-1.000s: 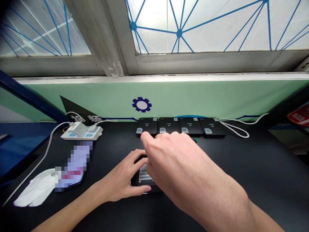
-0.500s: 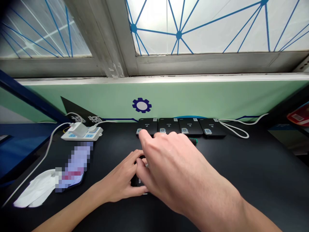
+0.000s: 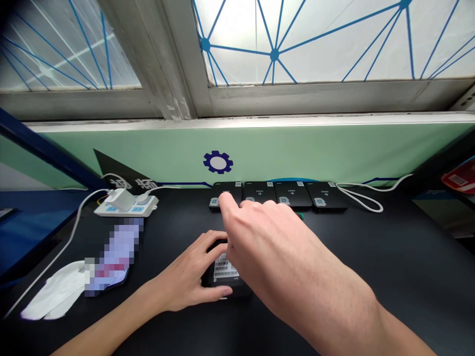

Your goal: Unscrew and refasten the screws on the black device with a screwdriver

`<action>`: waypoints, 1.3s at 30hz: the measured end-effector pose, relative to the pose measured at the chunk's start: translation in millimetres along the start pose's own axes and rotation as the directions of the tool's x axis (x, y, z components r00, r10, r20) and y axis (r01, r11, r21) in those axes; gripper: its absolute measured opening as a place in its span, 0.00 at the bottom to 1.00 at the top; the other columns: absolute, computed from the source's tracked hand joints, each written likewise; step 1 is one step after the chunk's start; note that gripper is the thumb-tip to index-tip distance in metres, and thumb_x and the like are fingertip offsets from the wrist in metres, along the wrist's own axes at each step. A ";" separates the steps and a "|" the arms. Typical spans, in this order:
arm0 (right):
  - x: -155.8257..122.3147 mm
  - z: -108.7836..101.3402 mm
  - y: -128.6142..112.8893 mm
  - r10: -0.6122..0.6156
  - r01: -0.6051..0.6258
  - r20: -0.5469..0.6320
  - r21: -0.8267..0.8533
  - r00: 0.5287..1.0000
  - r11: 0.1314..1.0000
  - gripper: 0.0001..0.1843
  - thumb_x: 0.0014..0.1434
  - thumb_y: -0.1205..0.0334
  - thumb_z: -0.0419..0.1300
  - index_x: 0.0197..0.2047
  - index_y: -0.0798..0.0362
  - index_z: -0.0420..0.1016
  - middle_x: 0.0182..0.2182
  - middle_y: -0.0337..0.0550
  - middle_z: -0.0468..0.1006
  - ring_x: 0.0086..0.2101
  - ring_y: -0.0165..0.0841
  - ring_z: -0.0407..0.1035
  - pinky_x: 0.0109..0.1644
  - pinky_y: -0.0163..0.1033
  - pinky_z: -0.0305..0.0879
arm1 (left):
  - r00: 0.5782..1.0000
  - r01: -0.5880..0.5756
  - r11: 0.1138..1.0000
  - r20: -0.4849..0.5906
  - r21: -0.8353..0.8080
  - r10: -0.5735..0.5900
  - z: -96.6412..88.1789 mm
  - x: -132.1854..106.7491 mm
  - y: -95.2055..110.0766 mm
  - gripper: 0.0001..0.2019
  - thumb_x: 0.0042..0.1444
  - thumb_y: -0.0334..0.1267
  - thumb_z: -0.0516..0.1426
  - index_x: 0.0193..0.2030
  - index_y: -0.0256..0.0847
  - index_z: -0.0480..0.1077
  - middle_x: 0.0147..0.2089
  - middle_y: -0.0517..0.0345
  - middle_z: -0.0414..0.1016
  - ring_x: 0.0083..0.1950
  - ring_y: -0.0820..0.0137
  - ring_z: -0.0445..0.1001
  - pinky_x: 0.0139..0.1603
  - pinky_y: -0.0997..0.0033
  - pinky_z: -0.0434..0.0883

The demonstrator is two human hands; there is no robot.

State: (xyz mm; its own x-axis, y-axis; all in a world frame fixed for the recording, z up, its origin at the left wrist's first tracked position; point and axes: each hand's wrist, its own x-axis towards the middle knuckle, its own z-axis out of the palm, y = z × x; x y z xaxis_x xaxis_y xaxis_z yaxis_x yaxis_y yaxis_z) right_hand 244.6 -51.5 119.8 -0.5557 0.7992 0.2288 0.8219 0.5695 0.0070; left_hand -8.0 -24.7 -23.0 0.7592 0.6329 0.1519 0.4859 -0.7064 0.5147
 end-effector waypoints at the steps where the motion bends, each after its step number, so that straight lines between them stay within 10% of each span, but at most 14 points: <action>1: -0.9 1.6 0.7 -0.016 0.016 -0.031 0.006 0.999 1.000 0.12 0.68 0.68 0.63 0.54 0.49 0.74 0.41 0.46 0.84 0.33 0.39 0.76 0.32 0.43 0.57 | 1.000 0.002 1.000 0.001 0.002 -0.002 0.0 0.0 -0.1 0.36 0.65 0.54 0.70 0.75 0.49 0.66 0.71 0.44 0.69 0.62 0.49 0.74 0.65 0.46 0.75; 9: 0.8 3.7 3.9 0.001 -0.001 -0.012 -0.022 1.000 1.000 0.08 0.69 0.68 0.64 0.40 0.47 0.70 0.27 0.36 0.74 0.22 0.34 0.63 0.28 0.43 0.48 | 1.000 0.009 1.000 0.001 0.007 -0.009 -1.6 -0.1 1.9 0.35 0.64 0.53 0.71 0.74 0.50 0.67 0.71 0.45 0.70 0.62 0.49 0.74 0.65 0.47 0.75; 14: -1.9 0.9 2.0 -0.063 0.063 -0.112 -0.004 0.992 0.998 0.07 0.64 0.68 0.63 0.45 0.49 0.72 0.39 0.44 0.80 0.28 0.37 0.69 0.29 0.45 0.51 | 0.999 0.026 1.000 0.023 -0.004 -0.026 -2.9 0.2 4.2 0.35 0.65 0.52 0.71 0.74 0.50 0.66 0.73 0.46 0.68 0.64 0.49 0.73 0.67 0.47 0.74; 20: -0.2 2.7 5.7 -0.011 0.011 -0.013 0.003 1.000 1.000 0.06 0.71 0.65 0.62 0.41 0.48 0.70 0.26 0.36 0.72 0.22 0.34 0.61 0.28 0.45 0.46 | 1.000 0.004 1.000 0.010 0.009 -0.004 -0.4 0.4 0.3 0.35 0.65 0.54 0.70 0.74 0.50 0.67 0.72 0.46 0.69 0.64 0.48 0.73 0.68 0.46 0.74; 39: 1.8 1.7 4.8 -0.009 0.009 -0.014 0.005 1.000 1.000 0.08 0.68 0.70 0.62 0.42 0.47 0.68 0.29 0.34 0.72 0.23 0.33 0.61 0.29 0.44 0.45 | 1.000 0.009 1.000 0.010 0.012 -0.009 -0.5 -0.6 0.4 0.34 0.65 0.54 0.70 0.74 0.51 0.67 0.72 0.45 0.69 0.63 0.49 0.74 0.66 0.45 0.75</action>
State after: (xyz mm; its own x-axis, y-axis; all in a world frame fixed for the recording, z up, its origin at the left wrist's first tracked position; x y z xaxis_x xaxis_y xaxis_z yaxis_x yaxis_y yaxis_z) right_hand 247.4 -47.1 118.5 -0.5614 0.7913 0.2421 0.8163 0.5777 0.0047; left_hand -8.4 -25.2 -22.4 0.7590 0.6361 0.1389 0.4979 -0.7045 0.5057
